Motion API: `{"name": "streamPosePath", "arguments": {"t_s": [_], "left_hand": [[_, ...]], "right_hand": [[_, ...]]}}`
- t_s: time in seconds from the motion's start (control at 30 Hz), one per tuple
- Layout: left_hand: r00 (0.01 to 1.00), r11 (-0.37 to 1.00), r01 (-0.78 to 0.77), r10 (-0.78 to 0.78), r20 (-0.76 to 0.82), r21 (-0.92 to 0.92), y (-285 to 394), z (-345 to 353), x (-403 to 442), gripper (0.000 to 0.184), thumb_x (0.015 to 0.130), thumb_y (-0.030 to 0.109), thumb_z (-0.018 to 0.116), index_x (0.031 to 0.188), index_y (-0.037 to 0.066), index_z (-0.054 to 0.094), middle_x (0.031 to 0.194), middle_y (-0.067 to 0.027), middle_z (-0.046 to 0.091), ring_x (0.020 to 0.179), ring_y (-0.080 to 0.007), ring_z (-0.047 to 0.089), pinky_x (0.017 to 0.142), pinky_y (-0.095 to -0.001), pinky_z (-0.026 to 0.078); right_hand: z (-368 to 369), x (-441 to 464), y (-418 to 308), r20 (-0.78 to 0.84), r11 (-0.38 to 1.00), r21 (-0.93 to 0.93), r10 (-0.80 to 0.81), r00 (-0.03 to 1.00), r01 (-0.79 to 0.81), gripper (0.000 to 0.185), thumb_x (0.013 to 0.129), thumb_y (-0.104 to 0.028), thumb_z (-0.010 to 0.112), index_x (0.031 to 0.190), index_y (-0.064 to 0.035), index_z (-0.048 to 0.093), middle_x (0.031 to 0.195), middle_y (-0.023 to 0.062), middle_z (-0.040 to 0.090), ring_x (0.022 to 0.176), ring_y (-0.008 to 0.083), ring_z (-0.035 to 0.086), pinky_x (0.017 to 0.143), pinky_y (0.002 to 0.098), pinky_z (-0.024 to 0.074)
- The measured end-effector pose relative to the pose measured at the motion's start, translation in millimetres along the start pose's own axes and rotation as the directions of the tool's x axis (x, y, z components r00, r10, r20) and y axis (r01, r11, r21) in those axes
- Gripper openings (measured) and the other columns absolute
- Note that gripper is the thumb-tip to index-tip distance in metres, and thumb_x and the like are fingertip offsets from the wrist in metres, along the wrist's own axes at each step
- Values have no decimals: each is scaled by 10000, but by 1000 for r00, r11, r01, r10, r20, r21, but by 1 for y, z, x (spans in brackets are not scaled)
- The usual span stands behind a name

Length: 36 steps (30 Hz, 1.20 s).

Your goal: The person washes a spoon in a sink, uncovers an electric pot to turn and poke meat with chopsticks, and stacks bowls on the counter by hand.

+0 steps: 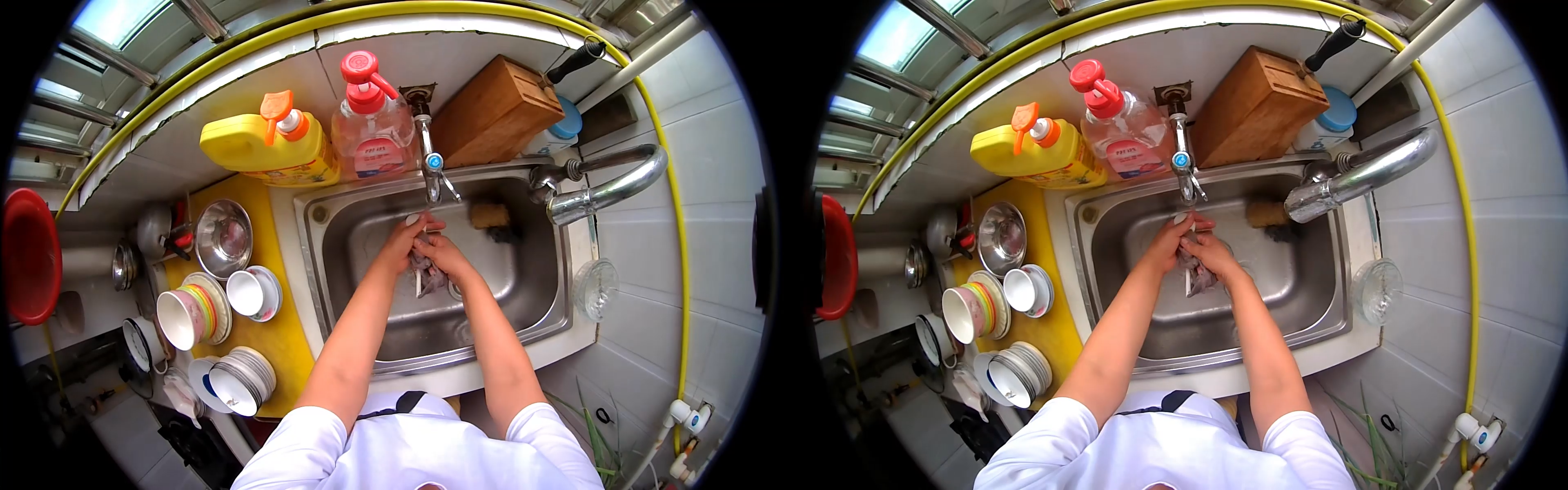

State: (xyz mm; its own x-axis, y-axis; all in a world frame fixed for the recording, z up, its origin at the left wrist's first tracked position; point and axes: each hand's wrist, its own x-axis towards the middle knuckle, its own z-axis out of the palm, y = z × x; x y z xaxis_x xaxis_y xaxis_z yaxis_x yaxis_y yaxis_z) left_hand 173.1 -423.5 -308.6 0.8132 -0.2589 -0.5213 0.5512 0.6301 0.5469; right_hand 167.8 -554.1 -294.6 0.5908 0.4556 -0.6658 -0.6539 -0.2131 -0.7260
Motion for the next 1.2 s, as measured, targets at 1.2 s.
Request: {"name": "streamPosePath", "arguments": {"t_s": [1.2], "left_hand": [[941,991,120,-96,-325,56,-19,-8,-16,267,787,78,590,1054,80,587,932,-31,619,793,-129,598,602,-243,510]], "right_hand": [[-1,-36,15,-392,696,-714,-301,869,-80,262,788,-268,613,1035,-190,652,806,111,653,778,281,627,694,353,473]]}}
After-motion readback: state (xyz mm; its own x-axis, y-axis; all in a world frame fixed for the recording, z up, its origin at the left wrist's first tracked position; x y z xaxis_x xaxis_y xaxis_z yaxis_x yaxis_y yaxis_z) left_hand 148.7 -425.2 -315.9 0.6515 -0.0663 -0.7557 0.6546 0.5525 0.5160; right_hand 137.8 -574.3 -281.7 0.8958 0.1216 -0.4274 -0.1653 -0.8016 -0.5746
